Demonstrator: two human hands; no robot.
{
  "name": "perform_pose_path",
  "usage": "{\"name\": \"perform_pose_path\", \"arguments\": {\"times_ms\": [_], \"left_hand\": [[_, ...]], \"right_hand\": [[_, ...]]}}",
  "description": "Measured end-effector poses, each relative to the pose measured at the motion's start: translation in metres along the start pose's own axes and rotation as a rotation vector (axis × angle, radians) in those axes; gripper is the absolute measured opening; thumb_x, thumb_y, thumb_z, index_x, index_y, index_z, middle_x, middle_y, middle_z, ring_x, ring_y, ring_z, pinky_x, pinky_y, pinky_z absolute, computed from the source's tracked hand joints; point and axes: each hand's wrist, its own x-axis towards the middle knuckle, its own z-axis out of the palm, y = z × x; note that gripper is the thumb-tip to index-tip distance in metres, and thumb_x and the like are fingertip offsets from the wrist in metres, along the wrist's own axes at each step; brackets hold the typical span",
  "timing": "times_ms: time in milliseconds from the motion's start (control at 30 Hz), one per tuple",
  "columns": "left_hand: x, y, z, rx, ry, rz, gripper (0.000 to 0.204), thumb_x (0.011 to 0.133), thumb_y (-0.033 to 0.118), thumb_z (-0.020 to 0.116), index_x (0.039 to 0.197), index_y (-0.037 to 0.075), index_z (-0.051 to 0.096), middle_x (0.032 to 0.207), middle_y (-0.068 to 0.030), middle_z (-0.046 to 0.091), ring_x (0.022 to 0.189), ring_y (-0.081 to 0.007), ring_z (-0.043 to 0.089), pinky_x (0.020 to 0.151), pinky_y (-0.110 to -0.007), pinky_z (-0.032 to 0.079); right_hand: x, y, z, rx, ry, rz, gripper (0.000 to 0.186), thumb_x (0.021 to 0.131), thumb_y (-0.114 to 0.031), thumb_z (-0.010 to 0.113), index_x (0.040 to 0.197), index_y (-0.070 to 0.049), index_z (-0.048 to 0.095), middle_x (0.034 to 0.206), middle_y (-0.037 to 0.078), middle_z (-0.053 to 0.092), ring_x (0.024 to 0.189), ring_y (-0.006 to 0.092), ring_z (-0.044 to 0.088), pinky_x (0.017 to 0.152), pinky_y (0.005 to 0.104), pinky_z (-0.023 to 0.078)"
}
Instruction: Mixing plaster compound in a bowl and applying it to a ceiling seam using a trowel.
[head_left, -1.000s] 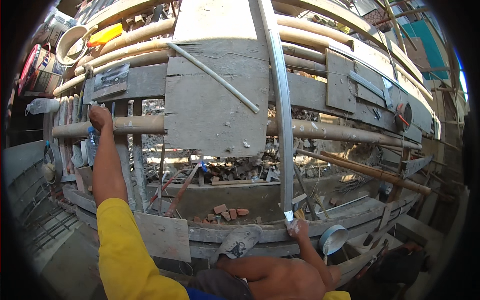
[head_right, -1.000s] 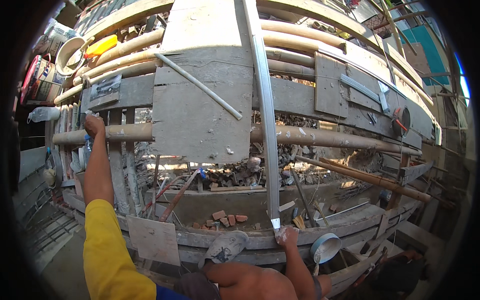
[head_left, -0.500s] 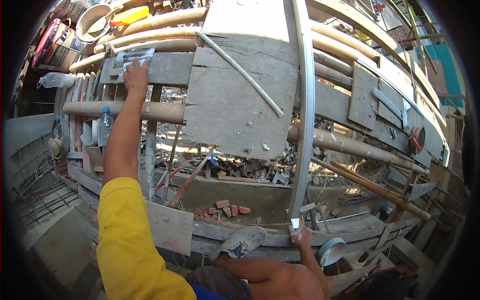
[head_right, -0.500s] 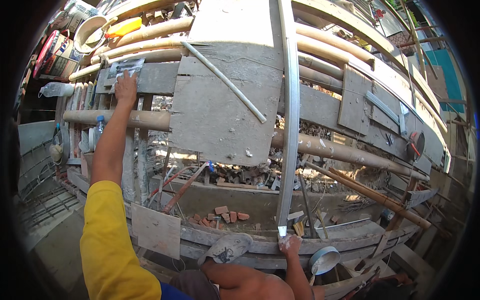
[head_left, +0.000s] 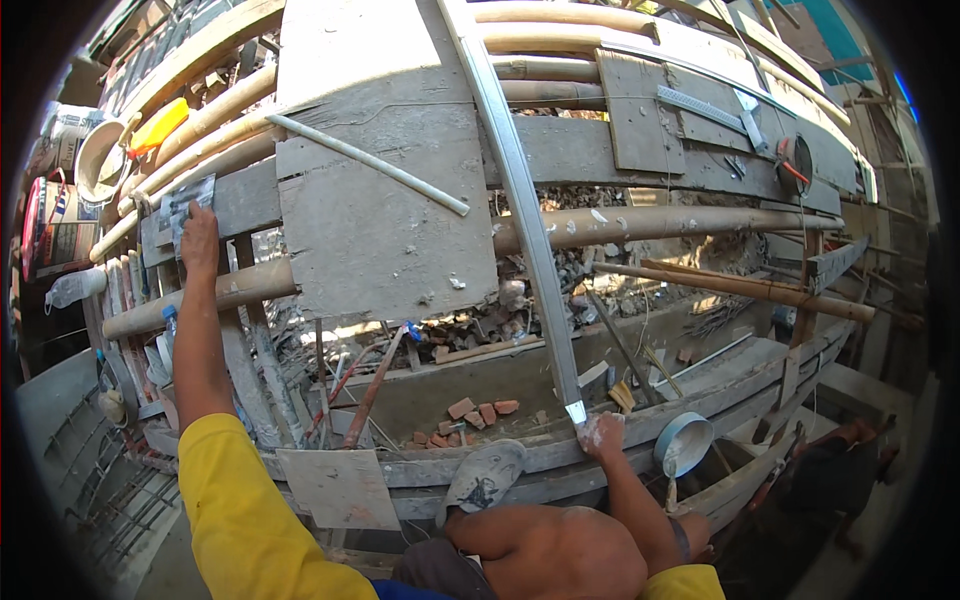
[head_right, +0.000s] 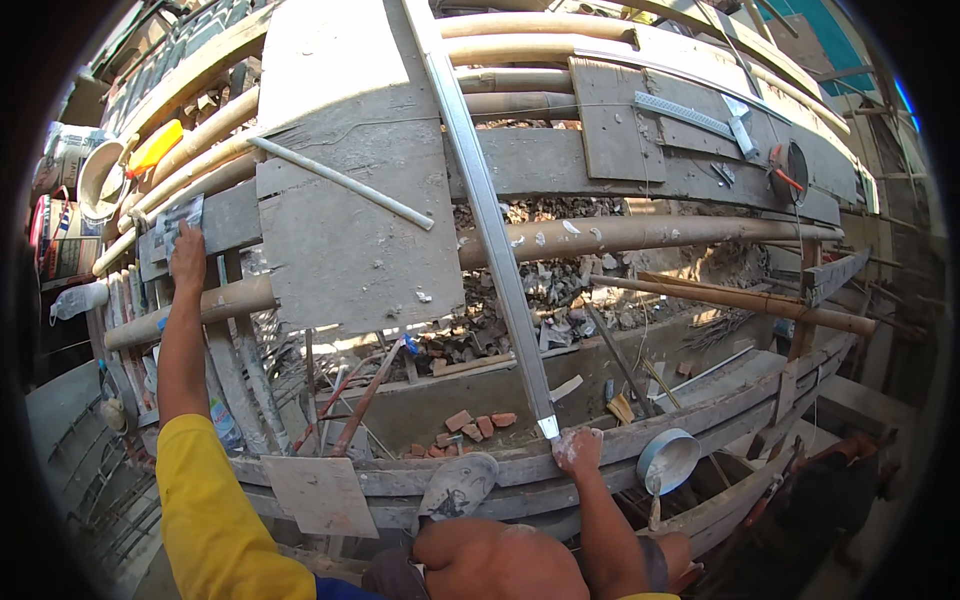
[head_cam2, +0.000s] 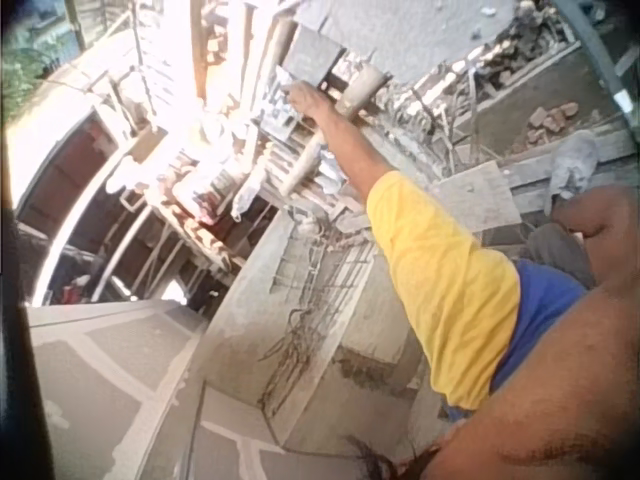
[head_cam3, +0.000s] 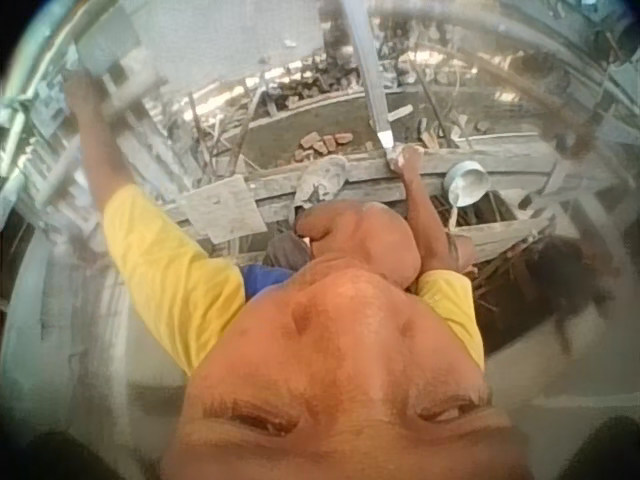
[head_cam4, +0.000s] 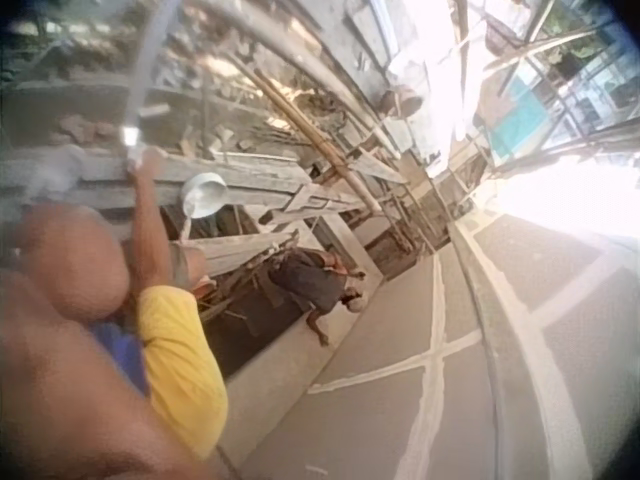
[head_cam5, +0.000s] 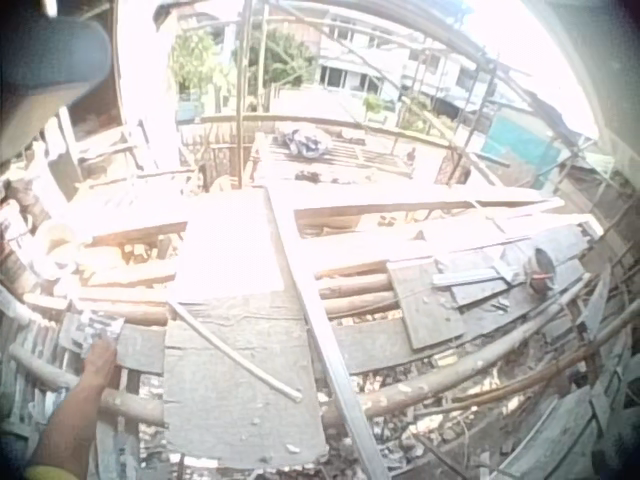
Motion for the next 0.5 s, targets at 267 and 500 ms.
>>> {"name": "perform_pose_path", "arguments": {"times_ms": [267,500], "left_hand": [[-0.007,-0.067,-0.029,-0.251,0.202,-0.163,0.032,0.071,0.005,0.070,0.098,0.002,0.053,0.107,-0.0194,0.052,0.092,-0.0371,0.060,0.078,-0.044,0.052],[-0.027,-0.110,-0.066,-0.364,0.154,-0.448,0.024,0.072,0.016,0.068,0.075,-0.008,0.061,0.084,-0.0255,0.063,0.083,-0.0406,0.062,0.077,-0.045,0.049]], "right_hand": [[-0.007,-0.007,-0.025,0.068,-0.041,0.057,0.038,0.089,-0.041,0.045,0.094,-0.012,0.069,0.095,0.008,0.069,0.095,0.0253,0.061,0.087,0.0433,0.039],[-0.018,0.007,-0.018,0.153,0.015,0.099,0.040,0.090,-0.043,0.045,0.094,-0.010,0.069,0.095,0.010,0.068,0.096,0.0252,0.060,0.087,0.0431,0.038]]}}
